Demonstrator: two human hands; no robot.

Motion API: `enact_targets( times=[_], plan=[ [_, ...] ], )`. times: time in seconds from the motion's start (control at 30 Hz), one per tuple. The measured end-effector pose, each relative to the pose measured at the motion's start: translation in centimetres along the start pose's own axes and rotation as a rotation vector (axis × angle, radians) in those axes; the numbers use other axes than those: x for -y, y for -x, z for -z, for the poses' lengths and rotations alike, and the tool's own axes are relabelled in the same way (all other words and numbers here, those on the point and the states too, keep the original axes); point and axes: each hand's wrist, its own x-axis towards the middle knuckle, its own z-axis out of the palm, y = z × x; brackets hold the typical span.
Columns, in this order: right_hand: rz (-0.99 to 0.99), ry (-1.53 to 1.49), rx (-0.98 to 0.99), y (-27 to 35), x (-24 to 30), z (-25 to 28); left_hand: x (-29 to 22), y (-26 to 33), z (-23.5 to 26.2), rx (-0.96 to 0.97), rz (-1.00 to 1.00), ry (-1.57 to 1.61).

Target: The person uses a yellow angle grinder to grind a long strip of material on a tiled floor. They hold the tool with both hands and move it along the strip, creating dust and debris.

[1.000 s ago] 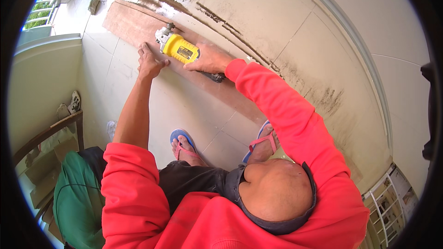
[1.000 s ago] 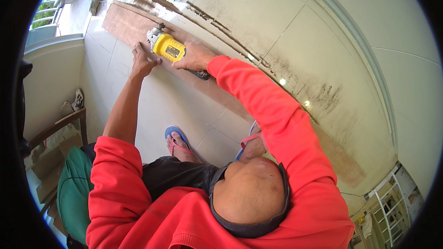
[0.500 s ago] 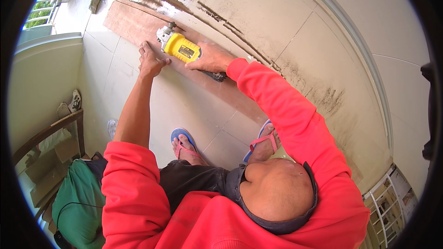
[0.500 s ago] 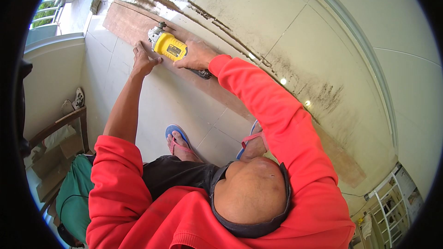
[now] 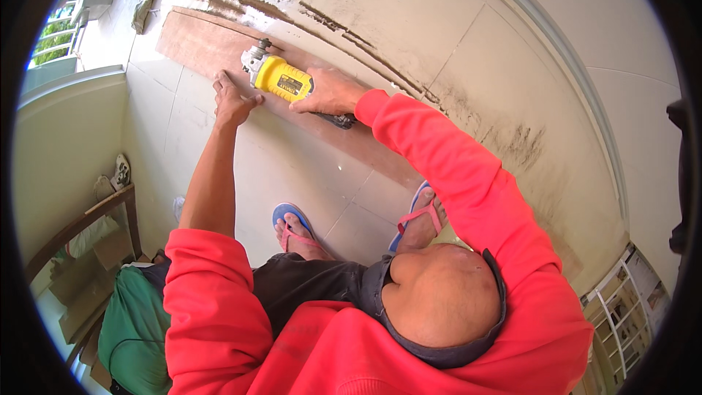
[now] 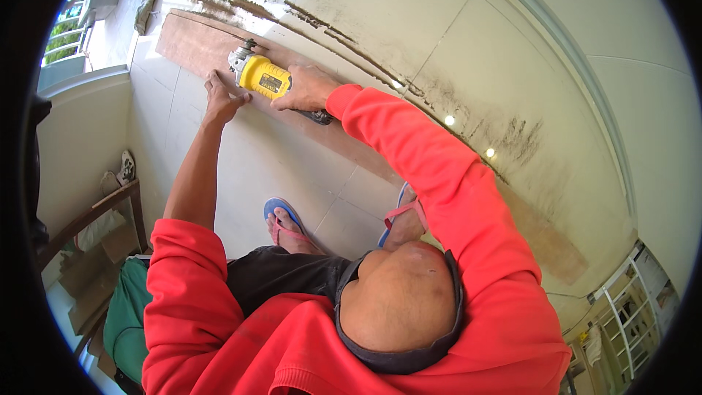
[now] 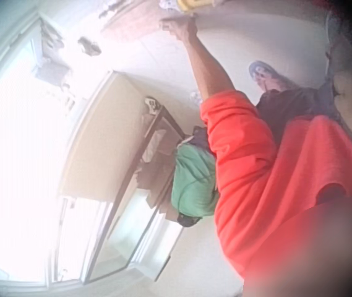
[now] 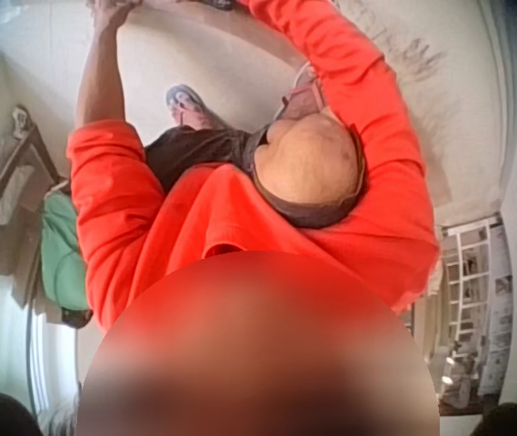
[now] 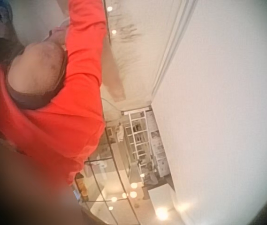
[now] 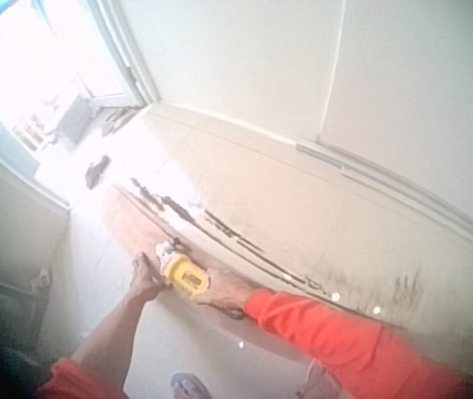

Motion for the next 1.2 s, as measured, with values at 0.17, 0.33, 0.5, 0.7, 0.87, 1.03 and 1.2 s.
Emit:
enact_targets(
  times=[0.17,0.33,0.5,0.7,0.87,1.03,1.2],
  plan=[
    [0.032,-0.01,-0.019,0.1,-0.2,0.0,0.4,-0.3,-0.4,-0.005,0.011,0.008],
    [0.02,-0.016,-0.01,0.2,-0.2,0.0,0.8,-0.5,-0.6,-0.021,0.002,-0.014],
    [0.013,-0.009,-0.004,0.2,-0.3,0.0,1.0,-0.6,-0.8,-0.027,-0.012,-0.024],
    [0.017,0.022,-0.011,0.1,-0.4,-0.2,1.3,-0.8,-0.8,-0.019,-0.01,0.013],
    [0.012,-0.006,-0.003,0.2,-0.3,0.0,1.0,-0.6,-0.7,-0.023,-0.009,0.004],
    [-0.01,-0.013,0.018,0.2,-0.1,0.3,0.3,-0.1,-0.3,-0.017,-0.013,0.008],
    [-0.01,-0.009,0.011,0.4,-0.2,0.2,0.0,0.1,-0.1,-0.01,-0.006,0.002]
  ],
)
